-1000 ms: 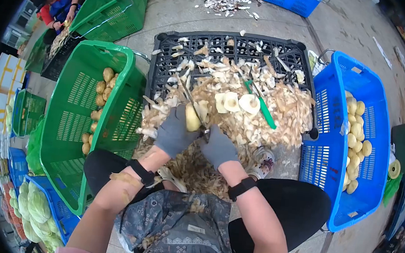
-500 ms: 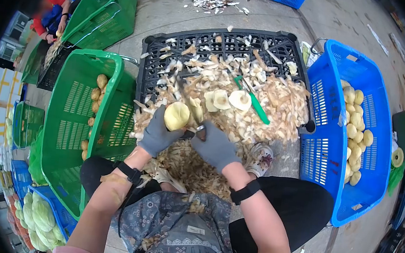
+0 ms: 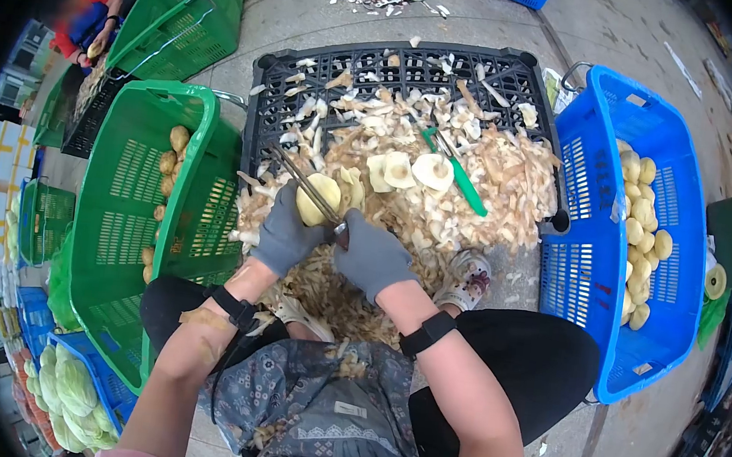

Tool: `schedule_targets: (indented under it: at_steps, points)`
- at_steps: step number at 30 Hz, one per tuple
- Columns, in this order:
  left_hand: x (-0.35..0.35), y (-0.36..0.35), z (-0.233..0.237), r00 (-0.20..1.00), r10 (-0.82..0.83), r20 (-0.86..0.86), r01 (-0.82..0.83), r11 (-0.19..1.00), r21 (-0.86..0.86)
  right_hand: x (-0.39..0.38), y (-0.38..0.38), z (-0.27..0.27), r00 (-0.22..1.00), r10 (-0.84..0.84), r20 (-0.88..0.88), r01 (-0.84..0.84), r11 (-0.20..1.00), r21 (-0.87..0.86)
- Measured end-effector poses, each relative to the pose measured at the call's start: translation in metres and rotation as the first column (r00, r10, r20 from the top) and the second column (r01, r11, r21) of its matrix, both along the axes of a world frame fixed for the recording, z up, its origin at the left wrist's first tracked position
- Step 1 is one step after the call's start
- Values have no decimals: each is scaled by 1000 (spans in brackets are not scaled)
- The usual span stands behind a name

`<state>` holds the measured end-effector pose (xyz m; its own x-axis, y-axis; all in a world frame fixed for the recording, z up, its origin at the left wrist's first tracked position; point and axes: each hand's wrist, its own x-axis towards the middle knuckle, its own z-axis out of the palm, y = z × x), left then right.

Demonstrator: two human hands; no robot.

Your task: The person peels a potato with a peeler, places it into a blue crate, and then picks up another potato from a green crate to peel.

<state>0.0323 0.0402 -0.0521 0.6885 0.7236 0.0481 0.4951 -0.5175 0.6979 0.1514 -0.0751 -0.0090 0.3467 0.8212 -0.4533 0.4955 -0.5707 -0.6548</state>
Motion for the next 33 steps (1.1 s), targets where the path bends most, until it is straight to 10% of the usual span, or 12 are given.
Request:
schedule_targets:
  at_steps: [6,9,12,22,24,27,33]
  points:
    - [5,-19,11,995,2,-103,7,996,89,11,8,-16,978,-33,204,52,995,-87]
    - [0,-9,3,997,-80,-21,81,995,50,19,3,-14,995,-14,102,28,990,-137]
    - [-9,5,-6,980,-127,151,139,988,-70,29,-4,-42,869,-309,-387,385,913,137]
    - [-11,-3,23,945,-138,296,201,960,-194,31,-2,-14,967,-235,101,230,971,58]
    - [-11,-3,25,938,-185,293,229,966,-123,26,-4,-18,824,-220,523,68,954,293]
    - [-12,-6,39,930,-248,272,281,955,-91,25,-3,32,976,-152,157,62,879,473]
    - [-18,-14,41,881,-374,290,394,919,-11,22,-11,56,974,-8,226,-114,846,521]
